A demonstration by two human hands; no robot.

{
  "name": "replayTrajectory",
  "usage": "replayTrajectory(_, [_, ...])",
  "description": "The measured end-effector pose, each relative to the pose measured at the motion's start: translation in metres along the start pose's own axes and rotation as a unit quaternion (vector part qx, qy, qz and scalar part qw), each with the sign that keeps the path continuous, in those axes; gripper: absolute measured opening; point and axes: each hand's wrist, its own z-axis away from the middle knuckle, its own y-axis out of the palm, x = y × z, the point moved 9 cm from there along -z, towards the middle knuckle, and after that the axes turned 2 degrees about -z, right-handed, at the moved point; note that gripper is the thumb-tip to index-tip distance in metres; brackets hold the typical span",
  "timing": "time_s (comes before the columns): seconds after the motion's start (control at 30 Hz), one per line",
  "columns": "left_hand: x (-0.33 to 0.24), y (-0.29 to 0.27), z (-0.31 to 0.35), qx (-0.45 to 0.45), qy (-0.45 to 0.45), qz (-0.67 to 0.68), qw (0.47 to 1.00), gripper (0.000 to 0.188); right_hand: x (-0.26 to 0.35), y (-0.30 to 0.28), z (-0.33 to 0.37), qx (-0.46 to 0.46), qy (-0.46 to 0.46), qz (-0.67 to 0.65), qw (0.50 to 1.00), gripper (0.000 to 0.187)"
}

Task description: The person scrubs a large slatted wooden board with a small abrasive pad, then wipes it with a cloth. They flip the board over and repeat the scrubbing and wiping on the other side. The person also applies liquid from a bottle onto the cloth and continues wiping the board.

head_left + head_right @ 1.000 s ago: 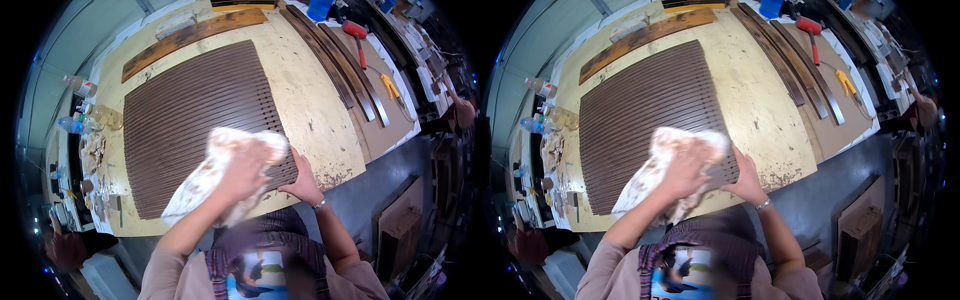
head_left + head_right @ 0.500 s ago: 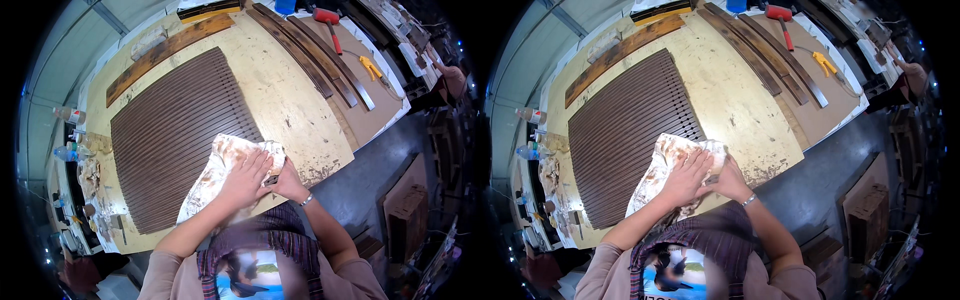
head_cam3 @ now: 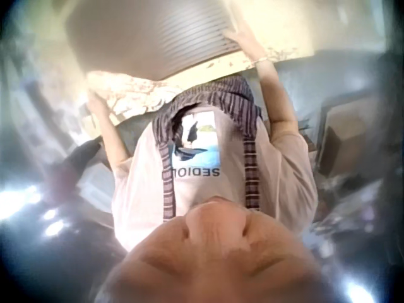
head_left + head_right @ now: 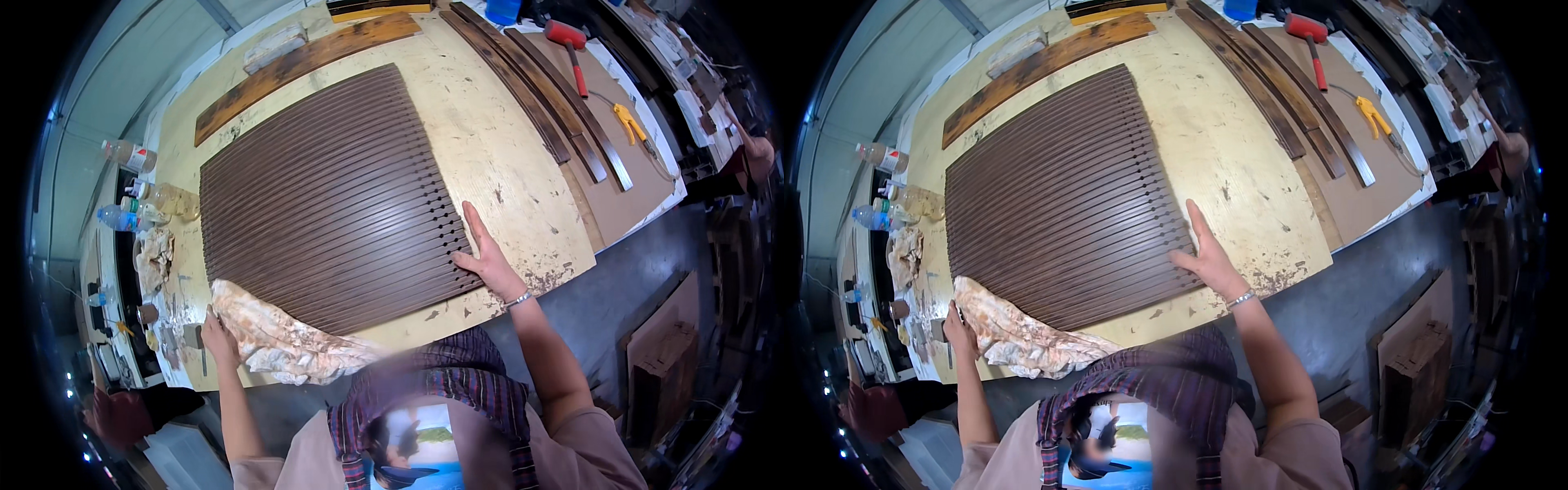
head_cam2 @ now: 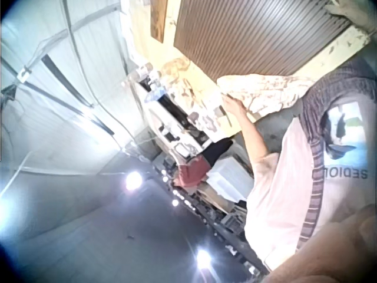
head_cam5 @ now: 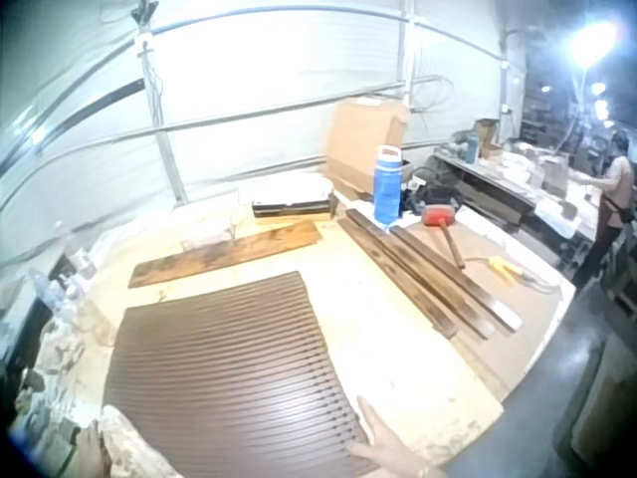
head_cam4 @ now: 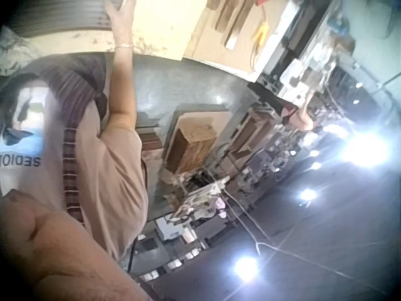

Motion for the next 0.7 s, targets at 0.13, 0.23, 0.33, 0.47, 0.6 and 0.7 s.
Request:
replayTrajectory(0.13, [0.029,0.008,-0.019,0.007,-0.055,-0.063,0.996,0.057,-0.001,0.010,-0.002,-0.010,0.002,0.073,0.997,0.102])
replayTrajectory(0.23, [0.023,0.016,-0.016,0.006,0.026,-0.099,0.995,0.055,0.001,0.010,-0.002,-0.005,0.031,0.040,0.999,0.102])
replayTrajectory(0.33, [0.019,0.025,-0.012,0.045,-0.062,-0.092,0.993,0.056,0.002,0.007,-0.003,-0.015,0.018,0.037,0.999,0.096])
replayTrajectory(0.47, [0.019,0.012,-0.014,0.018,-0.024,-0.151,0.988,0.057,0.007,0.015,-0.001,-0.001,0.048,-0.045,0.998,0.096])
replayTrajectory(0.6, [0.001,0.025,0.004,0.047,0.055,-0.102,0.992,0.062,0.006,-0.013,0.004,0.004,0.011,0.002,1.000,0.106])
replayTrajectory(0.7, [-0.078,0.081,0.086,0.177,0.226,-0.215,0.933,0.076,0.009,-0.033,0.031,0.019,-0.001,0.113,0.993,0.125])
